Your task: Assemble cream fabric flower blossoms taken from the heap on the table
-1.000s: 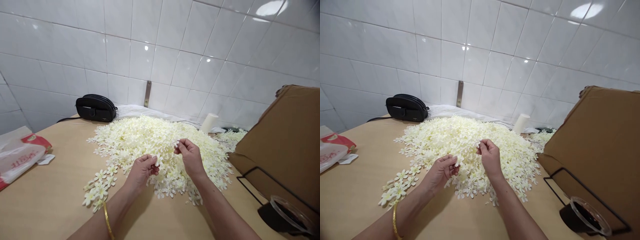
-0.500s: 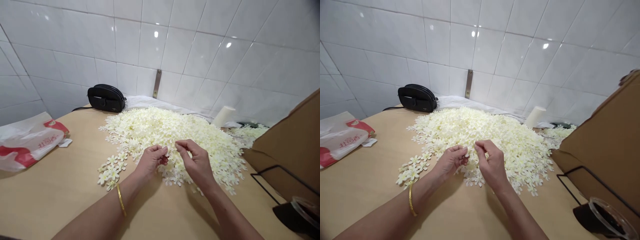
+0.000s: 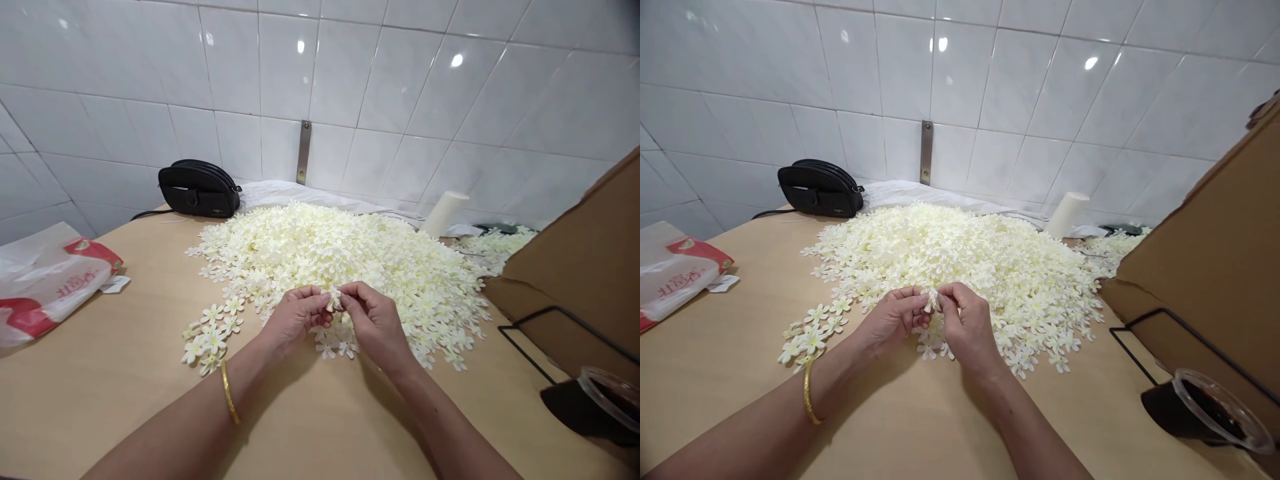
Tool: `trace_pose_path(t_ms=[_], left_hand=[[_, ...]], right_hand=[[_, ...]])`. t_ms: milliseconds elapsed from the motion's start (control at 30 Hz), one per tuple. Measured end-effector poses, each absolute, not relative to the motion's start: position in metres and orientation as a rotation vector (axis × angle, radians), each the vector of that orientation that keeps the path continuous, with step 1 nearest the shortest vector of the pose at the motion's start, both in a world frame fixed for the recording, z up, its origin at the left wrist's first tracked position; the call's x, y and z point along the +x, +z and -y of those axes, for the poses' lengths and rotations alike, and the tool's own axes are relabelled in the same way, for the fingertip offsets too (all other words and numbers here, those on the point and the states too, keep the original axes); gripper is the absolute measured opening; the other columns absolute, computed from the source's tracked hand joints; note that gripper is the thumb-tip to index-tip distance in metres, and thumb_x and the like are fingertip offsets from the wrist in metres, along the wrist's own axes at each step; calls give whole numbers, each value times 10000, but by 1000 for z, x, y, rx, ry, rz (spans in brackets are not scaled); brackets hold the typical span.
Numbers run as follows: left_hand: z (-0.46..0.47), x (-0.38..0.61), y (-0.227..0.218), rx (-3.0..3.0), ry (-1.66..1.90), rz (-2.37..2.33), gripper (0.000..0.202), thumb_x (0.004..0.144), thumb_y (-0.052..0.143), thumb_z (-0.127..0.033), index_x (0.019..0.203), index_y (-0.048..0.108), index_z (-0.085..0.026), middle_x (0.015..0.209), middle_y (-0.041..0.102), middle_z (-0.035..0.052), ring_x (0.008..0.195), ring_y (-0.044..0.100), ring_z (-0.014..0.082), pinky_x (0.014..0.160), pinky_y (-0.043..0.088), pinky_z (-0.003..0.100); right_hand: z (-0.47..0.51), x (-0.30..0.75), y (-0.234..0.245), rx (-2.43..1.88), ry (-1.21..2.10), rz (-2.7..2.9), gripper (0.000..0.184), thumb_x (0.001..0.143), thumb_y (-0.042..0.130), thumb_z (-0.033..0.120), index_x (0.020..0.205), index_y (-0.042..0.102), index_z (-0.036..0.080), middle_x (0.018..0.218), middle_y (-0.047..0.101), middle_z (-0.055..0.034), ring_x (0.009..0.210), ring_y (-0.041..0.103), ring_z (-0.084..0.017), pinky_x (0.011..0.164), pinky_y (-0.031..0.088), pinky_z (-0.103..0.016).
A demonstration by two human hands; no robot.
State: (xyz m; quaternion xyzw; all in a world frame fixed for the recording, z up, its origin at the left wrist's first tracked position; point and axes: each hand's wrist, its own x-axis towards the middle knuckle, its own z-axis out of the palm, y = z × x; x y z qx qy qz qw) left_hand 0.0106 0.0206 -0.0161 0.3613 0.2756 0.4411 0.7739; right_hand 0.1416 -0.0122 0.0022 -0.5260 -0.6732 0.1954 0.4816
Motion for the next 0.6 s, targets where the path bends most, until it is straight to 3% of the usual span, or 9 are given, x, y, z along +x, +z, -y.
trace_pose_path(t_ms=[133,367,600], left_hand=[[-20,10,-14,803,967,-605,163,617,656,-254,627,558,-124,558,549,10,480,485,72,520,390,217],[-20,8,-14,876,989,-680,143,575,667,-196,562,545,-123,496,517,-7,445,470,62,484,372,203],[-21,9,-15,838,960,-676,189,602,651,-293,610,553,-131,498,530,7,438,486,86,468,391,230]], right_hand=[[12,143,1,-1269,602,1595,171,783,433,234,773,582,151,678,579,-19,643,526,-132,594,416,-249],[12,139,-1,-1292,501,1658,170,781,434,209,782,596,160,692,589,-18,647,523,-131,592,408,-240],[13,139,-1,-1239,356,1754,183,788,403,176,780,585,170,710,578,-22,662,514,-131,610,397,-238]])
